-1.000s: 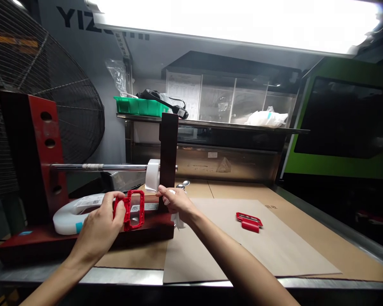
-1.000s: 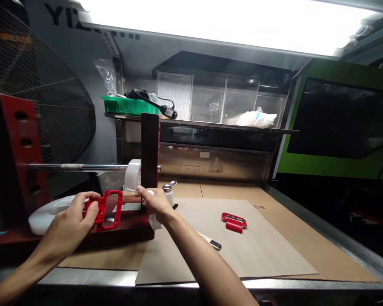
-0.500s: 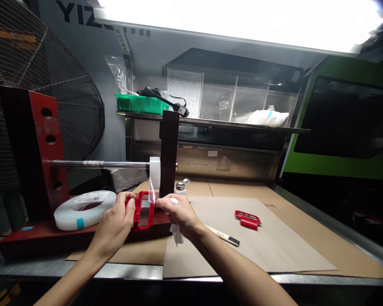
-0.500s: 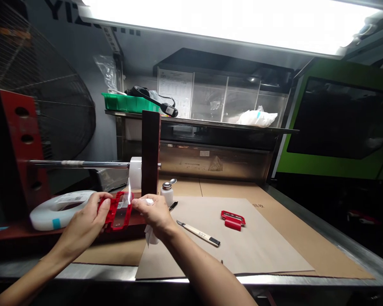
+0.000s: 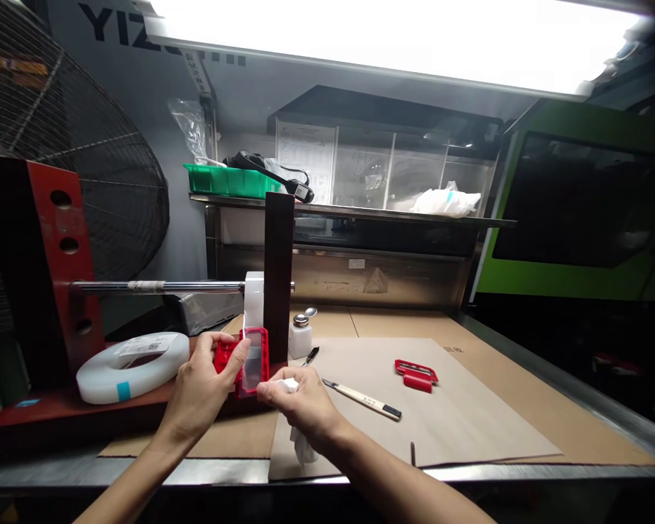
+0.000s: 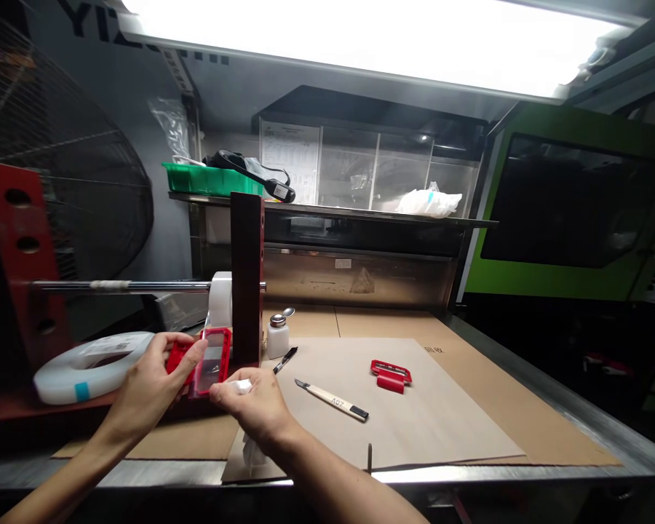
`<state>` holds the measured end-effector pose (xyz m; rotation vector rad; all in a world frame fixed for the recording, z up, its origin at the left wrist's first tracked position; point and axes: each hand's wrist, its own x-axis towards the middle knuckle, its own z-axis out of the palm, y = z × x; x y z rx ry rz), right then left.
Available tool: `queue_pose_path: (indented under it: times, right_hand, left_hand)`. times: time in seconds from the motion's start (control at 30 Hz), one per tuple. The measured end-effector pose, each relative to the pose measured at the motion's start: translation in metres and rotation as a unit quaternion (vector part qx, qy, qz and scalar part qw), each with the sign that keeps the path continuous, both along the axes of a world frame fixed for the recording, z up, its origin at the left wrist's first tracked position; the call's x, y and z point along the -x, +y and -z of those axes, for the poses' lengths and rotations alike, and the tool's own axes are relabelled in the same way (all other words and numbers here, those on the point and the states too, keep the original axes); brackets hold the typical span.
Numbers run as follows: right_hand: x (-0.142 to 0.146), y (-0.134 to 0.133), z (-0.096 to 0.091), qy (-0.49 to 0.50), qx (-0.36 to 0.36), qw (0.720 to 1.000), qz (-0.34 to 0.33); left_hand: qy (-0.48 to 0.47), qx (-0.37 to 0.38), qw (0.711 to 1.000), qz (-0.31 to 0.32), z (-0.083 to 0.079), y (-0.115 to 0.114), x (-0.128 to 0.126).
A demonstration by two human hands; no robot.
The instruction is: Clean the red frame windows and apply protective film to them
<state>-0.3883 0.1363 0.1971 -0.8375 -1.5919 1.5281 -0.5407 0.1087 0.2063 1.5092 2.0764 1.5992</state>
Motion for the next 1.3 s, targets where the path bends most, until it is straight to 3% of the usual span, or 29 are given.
queue_pose_path:
  times: [0.43, 0.53, 0.63, 0.73, 1.0, 1.23, 1.3]
  right_hand:
    - [-0.001, 0.008, 0.007, -0.024, -0.018, 0.999, -0.012]
    - [-0.003, 0.012, 0.008, -0.048, -0.090, 0.995, -0.009]
    - [-0.007, 0.014, 0.004, -0.061, -0.215, 0.974, 0.018]
    - [-0.010, 0.015, -0.004, -0.060, -0.289, 0.955, -0.002]
    - [-0.004, 0.014, -0.022, -0.218, -0.370, 0.896, -0.110]
    - [-0.006, 0.016, -0.032, -0.318, -0.423, 0.836, -0.147]
    - [-0.008, 0.016, -0.034, -0.325, -0.467, 0.814, -0.119]
  left_hand:
    - [0.019, -0.015, 1.000, -0.014, 0.002, 0.002, 0.003]
    - [0.021, -0.020, 0.999, -0.019, 0.003, 0.002, 0.003]
    - [0.028, -0.026, 0.999, -0.021, 0.003, 0.002, 0.002]
    - [0.036, -0.029, 0.999, -0.029, 0.002, 0.002, 0.000]
    - [0.057, -0.025, 0.997, -0.045, -0.004, -0.004, -0.004]
    - [0.054, -0.011, 0.998, -0.040, 0.001, -0.001, 0.000]
    - [0.059, -0.007, 0.997, -0.047, 0.001, 0.000, 0.000]
